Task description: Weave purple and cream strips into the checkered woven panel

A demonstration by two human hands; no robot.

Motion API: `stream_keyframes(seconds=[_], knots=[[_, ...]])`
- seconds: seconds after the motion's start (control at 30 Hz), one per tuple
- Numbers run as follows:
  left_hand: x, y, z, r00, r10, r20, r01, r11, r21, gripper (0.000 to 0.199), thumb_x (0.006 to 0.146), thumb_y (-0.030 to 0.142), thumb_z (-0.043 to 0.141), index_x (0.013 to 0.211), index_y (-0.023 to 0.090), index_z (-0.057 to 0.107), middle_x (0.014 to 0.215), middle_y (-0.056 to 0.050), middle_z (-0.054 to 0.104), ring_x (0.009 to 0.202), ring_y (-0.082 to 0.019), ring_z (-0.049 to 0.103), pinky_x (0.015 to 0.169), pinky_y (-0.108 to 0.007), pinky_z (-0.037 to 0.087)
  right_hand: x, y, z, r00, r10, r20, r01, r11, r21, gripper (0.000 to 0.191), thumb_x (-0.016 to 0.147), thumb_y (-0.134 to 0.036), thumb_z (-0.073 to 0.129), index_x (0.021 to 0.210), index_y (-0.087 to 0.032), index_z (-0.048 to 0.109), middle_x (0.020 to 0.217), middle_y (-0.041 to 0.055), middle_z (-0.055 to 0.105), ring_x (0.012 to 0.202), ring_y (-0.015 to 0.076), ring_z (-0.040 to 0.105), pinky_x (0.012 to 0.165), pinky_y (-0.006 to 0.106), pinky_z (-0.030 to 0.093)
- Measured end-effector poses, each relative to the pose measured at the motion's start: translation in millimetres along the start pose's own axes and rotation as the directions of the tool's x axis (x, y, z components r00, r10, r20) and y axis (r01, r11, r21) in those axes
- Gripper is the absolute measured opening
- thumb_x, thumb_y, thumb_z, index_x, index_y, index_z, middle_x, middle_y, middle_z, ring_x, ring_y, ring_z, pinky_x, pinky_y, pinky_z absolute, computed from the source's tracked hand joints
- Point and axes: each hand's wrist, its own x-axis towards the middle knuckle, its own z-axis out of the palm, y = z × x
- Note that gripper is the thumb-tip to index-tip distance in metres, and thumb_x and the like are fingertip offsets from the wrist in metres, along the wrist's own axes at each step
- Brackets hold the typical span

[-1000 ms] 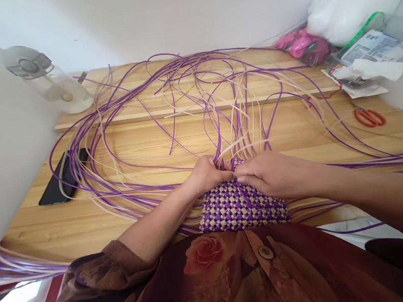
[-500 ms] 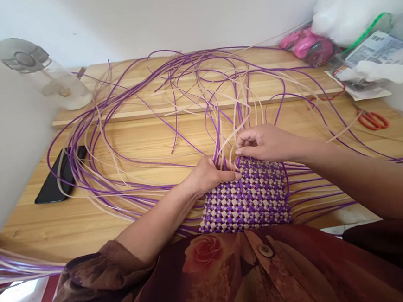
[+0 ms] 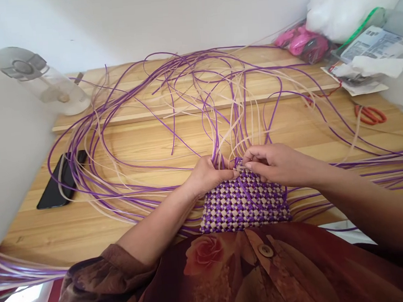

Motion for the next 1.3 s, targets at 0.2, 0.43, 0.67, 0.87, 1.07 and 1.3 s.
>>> stream_keyframes(seconds=[0.2,0.43,0.67,0.87,1.07,1.3], knots=[[3.3,-2.5,-3.3,0.997,0.002,0.082,-0.003,1.0,0.016,0.026,0.066,0.035,0.076,0.068,0.014,0.061,0.059,0.004,0.051,0.055,-0.008,0.043,0.055,-0.023,0.032,6.8,1.0,23.4,0.997,-0.011,-0.07,0.01,1.0,-0.015,0.03,0.089,-0.035,0.046,0.064,-0.018,0.047,0.059,-0.0022,0.048,0.057,0.0106,0.042,0.056,0.026,0.026],[12.1,-3.5,-3.1,1.0,0.029,-0.006,-0.026,0.941,0.336,0.038,0.073,0.048,0.067,0.057,0.017,0.052,0.054,0.004,0.041,0.053,-0.009,0.036,0.052,-0.025,0.027,5.4,14.6,41.8,0.99,0.005,-0.138,0.014,0.99,0.138,0.029,0.083,-0.032,0.049,0.059,-0.018,0.042,0.055,-0.0038,0.039,0.054,0.0093,0.036,0.054,0.025,0.024],[13.9,3.3,-0.7,0.998,0.0,-0.063,0.028,0.9,0.436,0.033,0.073,0.046,0.065,0.06,0.017,0.057,0.056,0.003,0.047,0.056,-0.011,0.041,0.053,-0.025,0.029,2.7,26.7,51.2,0.979,-0.038,-0.199,0.078,0.978,0.196,0.025,0.079,-0.029,0.053,0.057,-0.018,0.046,0.052,-0.0038,0.041,0.051,0.0086,0.037,0.053,0.024,0.025],[19.2,24.6,-4.7,0.991,-0.137,-0.001,0.113,0.81,0.576,0.042,0.063,0.045,0.075,0.046,0.02,0.046,0.046,0.004,0.038,0.046,-0.01,0.032,0.047,-0.028,0.021,3.0,30.4,55.4,0.969,-0.072,-0.238,0.13,0.963,0.238,0.027,0.081,-0.03,0.053,0.058,-0.017,0.048,0.053,-0.0035,0.043,0.052,0.0083,0.038,0.053,0.023,0.026],[12.9,22.0,-1.1,0.964,-0.265,-0.035,0.253,0.858,0.448,0.036,0.063,0.051,0.075,0.059,0.018,0.064,0.055,0.0,0.055,0.049,-0.012,0.044,0.048,-0.027,0.029,0.1,31.2,55.0,0.97,-0.071,-0.231,0.147,0.931,0.334,0.024,0.079,-0.026,0.053,0.058,-0.017,0.048,0.054,-0.0031,0.043,0.053,0.0086,0.038,0.053,0.024,0.026],[-4.1,29.3,-2.3,0.884,-0.45,0.127,0.439,0.892,0.106,0.048,0.061,0.056,0.08,0.078,0.012,0.074,0.078,-0.01,0.072,0.064,-0.017,0.062,0.063,-0.029,0.046,-2.6,31.8,54.9,0.965,-0.035,-0.262,0.176,0.826,0.536,0.025,0.078,-0.023,0.052,0.056,-0.017,0.043,0.054,-0.0037,0.038,0.053,0.0076,0.034,0.051,0.023,0.027]])
